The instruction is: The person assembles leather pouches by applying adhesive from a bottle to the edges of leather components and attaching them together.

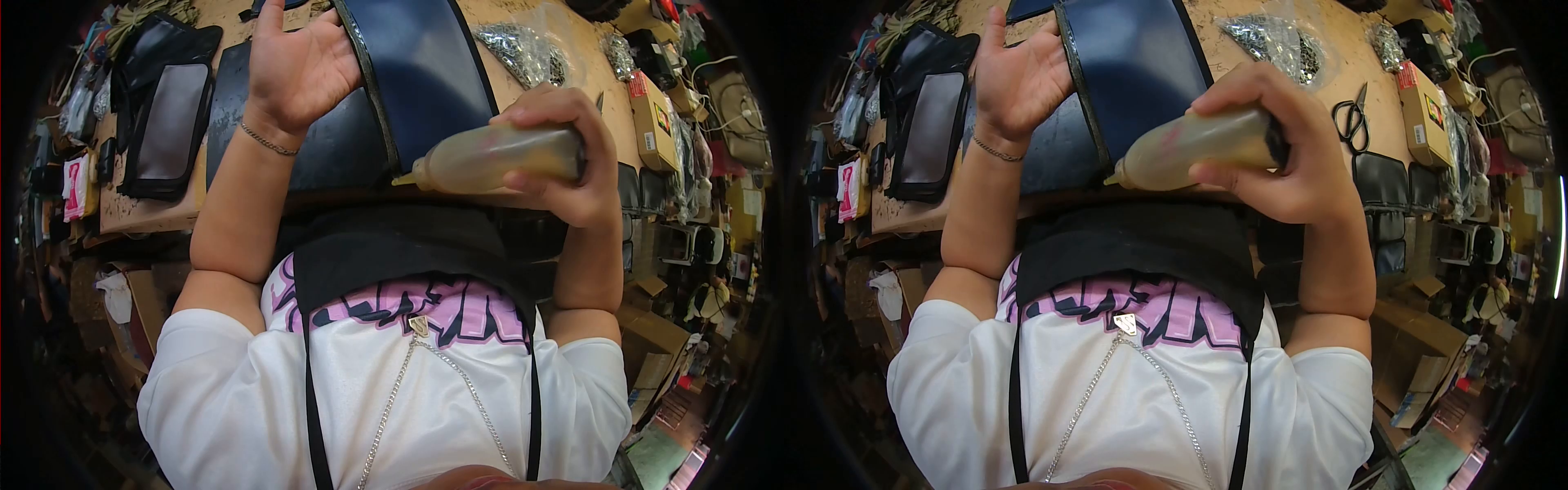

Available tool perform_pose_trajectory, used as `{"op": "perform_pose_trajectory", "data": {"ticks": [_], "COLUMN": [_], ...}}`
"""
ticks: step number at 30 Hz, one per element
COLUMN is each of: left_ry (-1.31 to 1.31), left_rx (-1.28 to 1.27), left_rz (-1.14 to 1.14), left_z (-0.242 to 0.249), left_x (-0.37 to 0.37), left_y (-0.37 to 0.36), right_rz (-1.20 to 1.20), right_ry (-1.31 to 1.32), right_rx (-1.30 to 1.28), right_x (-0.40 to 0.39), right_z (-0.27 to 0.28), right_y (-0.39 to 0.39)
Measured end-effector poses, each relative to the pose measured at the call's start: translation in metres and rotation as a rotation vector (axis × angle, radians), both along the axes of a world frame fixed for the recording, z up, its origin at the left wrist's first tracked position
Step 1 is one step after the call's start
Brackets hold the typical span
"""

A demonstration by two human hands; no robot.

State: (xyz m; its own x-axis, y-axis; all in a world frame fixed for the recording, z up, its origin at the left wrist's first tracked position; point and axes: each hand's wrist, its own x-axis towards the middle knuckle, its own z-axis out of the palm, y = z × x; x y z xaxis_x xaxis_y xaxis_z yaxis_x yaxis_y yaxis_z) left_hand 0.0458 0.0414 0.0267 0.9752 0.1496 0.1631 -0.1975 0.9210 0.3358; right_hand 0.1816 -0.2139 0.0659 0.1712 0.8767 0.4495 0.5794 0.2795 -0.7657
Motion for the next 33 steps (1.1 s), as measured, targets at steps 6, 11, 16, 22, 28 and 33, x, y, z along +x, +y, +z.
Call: {"op": "perform_pose_trajectory", "data": {"ticks": [6,11,16,22,28,33], "left_ry": [-0.001,0.046,-0.007,-0.031,0.082,0.058], "left_rx": [-0.004,0.058,0.221,0.18,0.276,0.281], "left_rz": [-0.012,-0.033,-0.163,-0.25,-0.164,-0.149], "left_z": [0.0,0.002,-0.008,-0.009,-0.001,-0.001], "left_x": [0.0,-0.005,-0.006,-0.011,-0.017,-0.016], "left_y": [0.0,-0.008,-0.019,-0.032,-0.042,-0.04], "right_rz": [0.002,-0.061,-0.371,-0.426,-0.433,-0.387], "right_ry": [-0.033,0.107,0.199,0.195,0.213,0.313], "right_rx": [-0.087,-0.031,0.192,0.217,0.241,0.207], "right_x": [0.006,0.016,0.032,0.039,0.037,0.038], "right_z": [0.0,0.006,0.013,0.028,0.029,0.029], "right_y": [0.0,0.002,0.018,0.038,0.041,0.037]}}
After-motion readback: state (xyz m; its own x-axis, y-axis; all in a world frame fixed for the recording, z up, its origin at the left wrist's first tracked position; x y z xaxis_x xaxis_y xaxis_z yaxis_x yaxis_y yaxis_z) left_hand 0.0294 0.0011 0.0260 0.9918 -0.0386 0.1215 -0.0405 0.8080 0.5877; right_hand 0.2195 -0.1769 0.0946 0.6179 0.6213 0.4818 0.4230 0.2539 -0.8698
